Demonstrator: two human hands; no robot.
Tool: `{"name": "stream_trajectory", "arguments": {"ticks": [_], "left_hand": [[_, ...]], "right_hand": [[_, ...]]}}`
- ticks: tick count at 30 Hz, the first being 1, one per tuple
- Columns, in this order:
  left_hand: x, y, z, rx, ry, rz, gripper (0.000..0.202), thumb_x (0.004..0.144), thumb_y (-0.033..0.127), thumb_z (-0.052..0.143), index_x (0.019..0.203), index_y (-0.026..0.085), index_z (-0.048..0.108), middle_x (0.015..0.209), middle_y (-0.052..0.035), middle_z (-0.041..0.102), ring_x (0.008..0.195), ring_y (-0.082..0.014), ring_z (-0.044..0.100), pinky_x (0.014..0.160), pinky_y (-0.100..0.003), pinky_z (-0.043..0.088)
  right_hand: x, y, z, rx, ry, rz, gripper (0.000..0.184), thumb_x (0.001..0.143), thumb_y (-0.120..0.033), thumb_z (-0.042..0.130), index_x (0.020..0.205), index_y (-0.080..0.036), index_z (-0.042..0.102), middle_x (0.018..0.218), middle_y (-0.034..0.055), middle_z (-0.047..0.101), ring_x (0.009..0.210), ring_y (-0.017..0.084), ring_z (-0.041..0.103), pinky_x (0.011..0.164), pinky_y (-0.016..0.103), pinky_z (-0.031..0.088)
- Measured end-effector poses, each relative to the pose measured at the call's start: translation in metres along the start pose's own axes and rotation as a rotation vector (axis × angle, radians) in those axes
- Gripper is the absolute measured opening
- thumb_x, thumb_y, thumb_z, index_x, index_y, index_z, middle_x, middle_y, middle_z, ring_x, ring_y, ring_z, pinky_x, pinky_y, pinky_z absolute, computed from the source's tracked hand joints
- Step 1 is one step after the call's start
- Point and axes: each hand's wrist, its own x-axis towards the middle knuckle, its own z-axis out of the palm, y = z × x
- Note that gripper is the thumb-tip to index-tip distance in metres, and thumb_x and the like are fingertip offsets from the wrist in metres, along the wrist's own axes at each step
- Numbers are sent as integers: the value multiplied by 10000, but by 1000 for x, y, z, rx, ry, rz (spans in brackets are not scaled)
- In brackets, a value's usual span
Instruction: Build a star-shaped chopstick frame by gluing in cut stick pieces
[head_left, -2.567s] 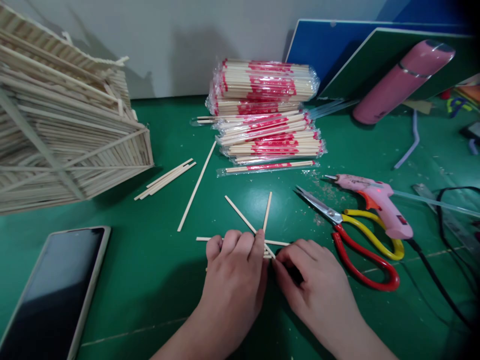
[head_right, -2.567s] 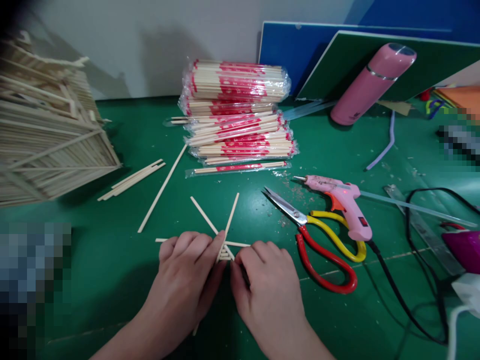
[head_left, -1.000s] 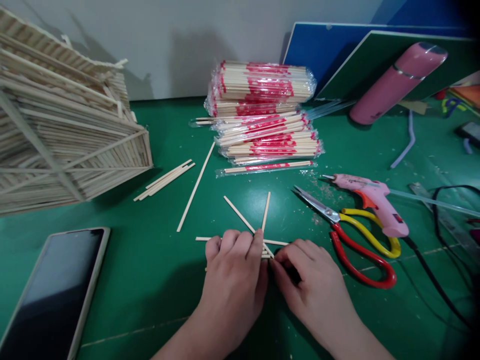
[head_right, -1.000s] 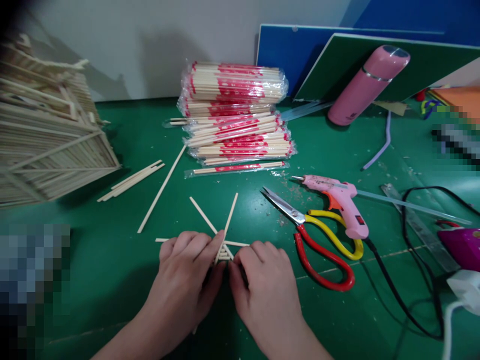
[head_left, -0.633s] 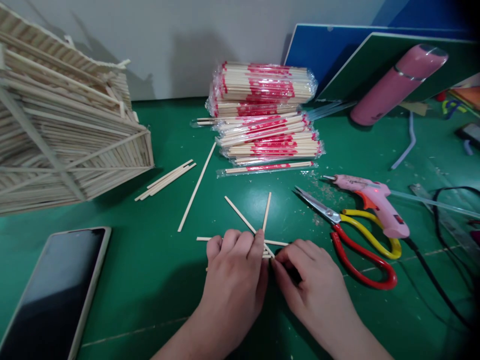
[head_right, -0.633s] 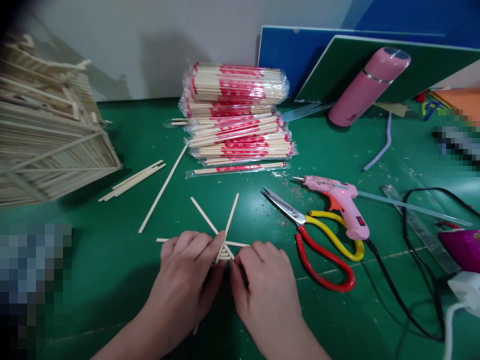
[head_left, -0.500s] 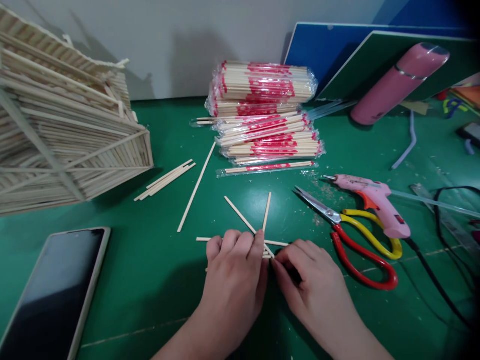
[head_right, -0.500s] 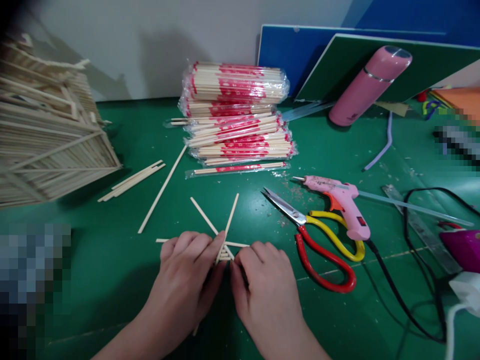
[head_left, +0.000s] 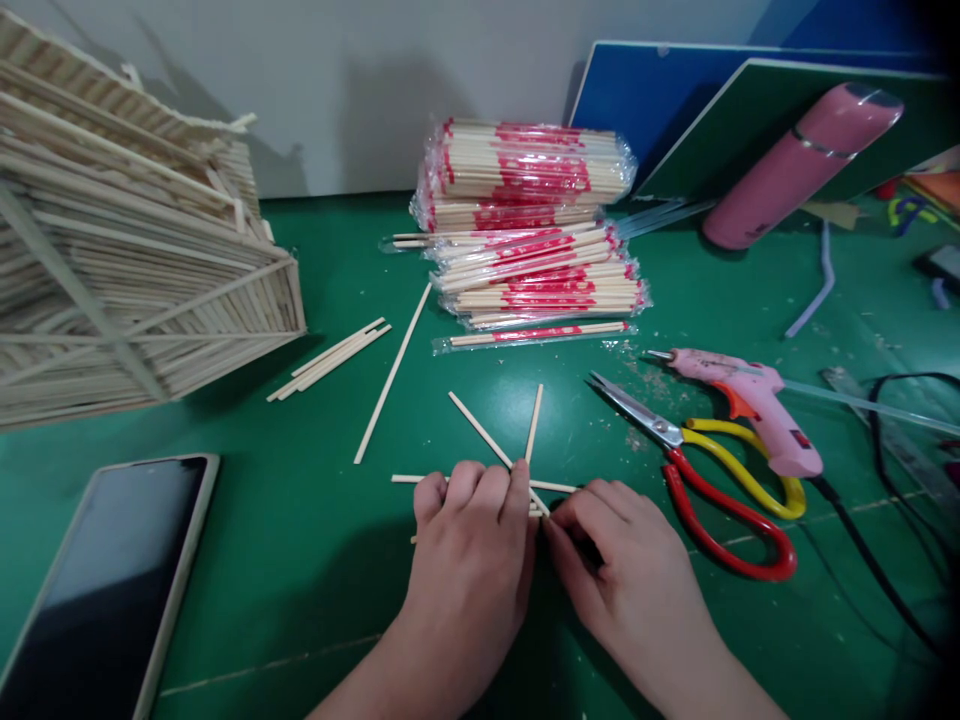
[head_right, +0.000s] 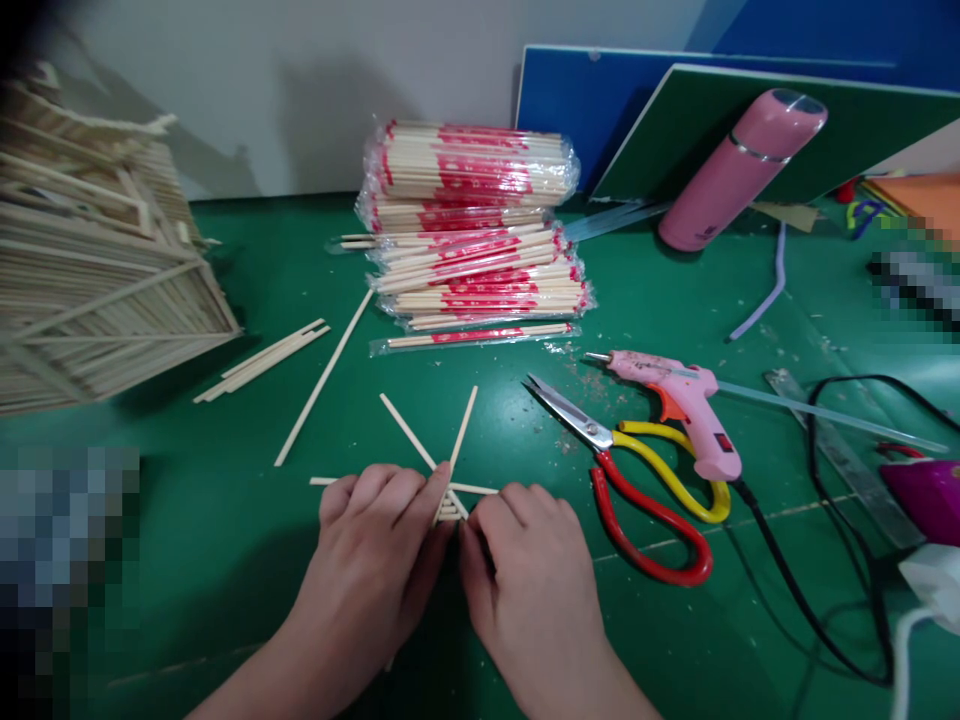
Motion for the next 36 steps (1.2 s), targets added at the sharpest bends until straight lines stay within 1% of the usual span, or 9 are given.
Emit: {"name": "stream_trajectory", "arguments": {"ticks": [12,19,23,36], "left_hand": [[2,2,-2,-3,-18,-16,344,813,198,379,1133,146,493,873,-84,592,804,-229,458,678,-398,307],[2,3,-2,5,-33,-16,349,814,193,373,1137,139,492,885,-89,590,818,-237,450,679,-404,303],[2,3,-2,-5,-47,-19,356,816,191,369,1151,145,481,897,-85,586,822,-235,448,685,-408,301],[1,4,-3,-12,-50,-24,352,811,187,374,1143,145,487,894,-87,589,815,-233,450,676,-402,299]], "right_hand": [[1,0,0,-32,-7,-5,205,817,-252,430,639,-196,514,626,8,482,608,152,406,565,282,266],[2,0,0,-49,1,-34,206,818,-240,426,640,-189,517,626,15,485,605,147,411,562,276,276],[2,1,0,-43,-18,-17,202,823,-244,420,652,-193,515,648,17,493,622,152,417,566,274,288],[3,-1,-1,-62,-20,-40,190,813,-203,421,648,-187,514,651,18,493,626,149,420,576,272,304]]}}
